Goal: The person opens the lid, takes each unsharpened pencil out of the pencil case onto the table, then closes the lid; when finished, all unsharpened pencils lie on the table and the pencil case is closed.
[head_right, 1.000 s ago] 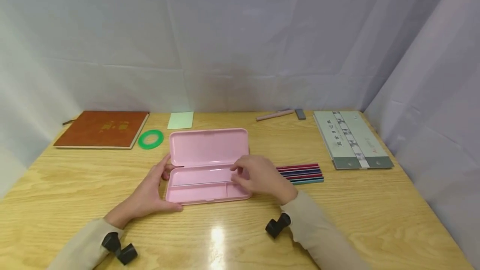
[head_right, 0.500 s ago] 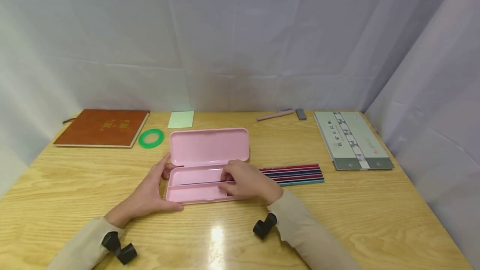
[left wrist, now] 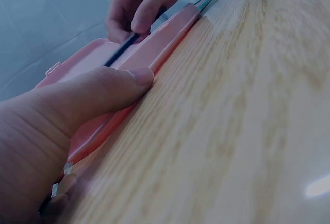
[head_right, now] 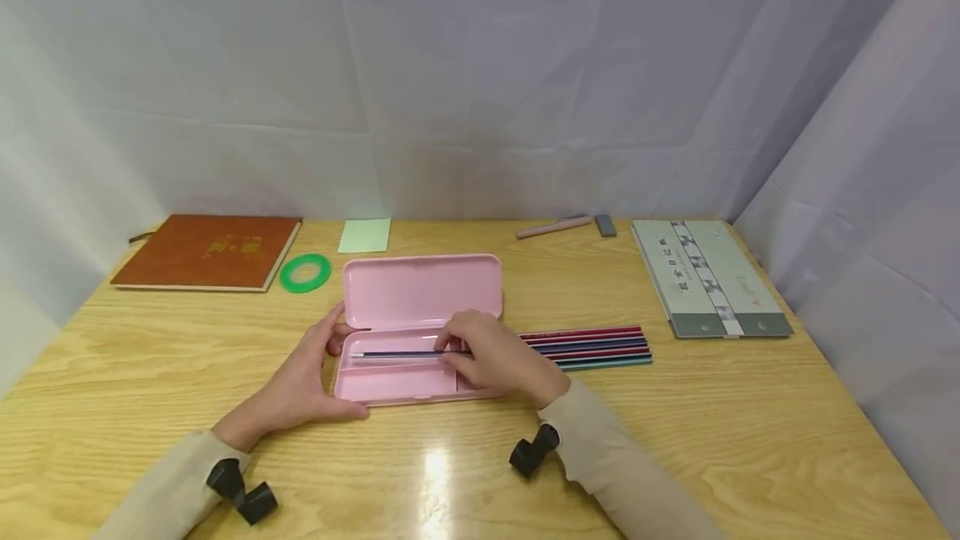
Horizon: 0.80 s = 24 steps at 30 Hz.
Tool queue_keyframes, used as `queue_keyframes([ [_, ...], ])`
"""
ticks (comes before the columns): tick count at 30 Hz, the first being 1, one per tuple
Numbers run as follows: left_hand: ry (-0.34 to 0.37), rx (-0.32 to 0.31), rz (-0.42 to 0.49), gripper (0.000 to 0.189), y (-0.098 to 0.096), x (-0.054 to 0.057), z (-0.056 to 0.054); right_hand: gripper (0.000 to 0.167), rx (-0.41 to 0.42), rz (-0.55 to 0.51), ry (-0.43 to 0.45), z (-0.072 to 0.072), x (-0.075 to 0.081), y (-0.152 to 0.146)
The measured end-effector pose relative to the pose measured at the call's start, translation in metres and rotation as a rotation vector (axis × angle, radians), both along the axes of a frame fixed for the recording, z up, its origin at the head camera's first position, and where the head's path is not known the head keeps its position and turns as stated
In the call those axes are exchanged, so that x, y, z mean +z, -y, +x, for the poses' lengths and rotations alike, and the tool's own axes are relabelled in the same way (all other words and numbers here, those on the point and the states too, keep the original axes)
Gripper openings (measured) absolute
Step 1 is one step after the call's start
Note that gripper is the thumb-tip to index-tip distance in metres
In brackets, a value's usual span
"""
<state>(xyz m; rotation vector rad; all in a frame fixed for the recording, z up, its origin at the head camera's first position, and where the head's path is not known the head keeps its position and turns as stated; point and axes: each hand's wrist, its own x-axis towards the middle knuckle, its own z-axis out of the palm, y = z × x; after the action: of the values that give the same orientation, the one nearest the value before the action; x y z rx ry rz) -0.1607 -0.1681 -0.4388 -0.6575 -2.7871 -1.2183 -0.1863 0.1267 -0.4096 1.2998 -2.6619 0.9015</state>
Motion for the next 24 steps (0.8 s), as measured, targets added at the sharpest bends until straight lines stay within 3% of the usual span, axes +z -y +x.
queue_keyframes([
  [5,-0.005,-0.004,0.005,0.141,-0.001,-0.001,-0.001,0.008,-0.075,-0.060,-0.066,0.007,0.004,-0.027],
  [11,-0.003,-0.013,0.016,0.142,-0.002,-0.005,-0.002,0.016,-0.202,-0.059,-0.156,0.022,-0.006,-0.093],
  [18,0.000,-0.005,0.008,0.141,0.000,-0.004,-0.002,0.027,-0.298,-0.080,-0.080,0.050,-0.012,-0.159],
  [21,-0.001,-0.007,0.005,0.141,0.000,-0.002,-0.001,0.027,-0.319,-0.073,-0.059,0.057,-0.012,-0.171],
  [24,-0.007,-0.007,0.004,0.140,0.000,-0.001,0.000,0.028,-0.323,-0.049,-0.094,0.058,-0.013,-0.175],
])
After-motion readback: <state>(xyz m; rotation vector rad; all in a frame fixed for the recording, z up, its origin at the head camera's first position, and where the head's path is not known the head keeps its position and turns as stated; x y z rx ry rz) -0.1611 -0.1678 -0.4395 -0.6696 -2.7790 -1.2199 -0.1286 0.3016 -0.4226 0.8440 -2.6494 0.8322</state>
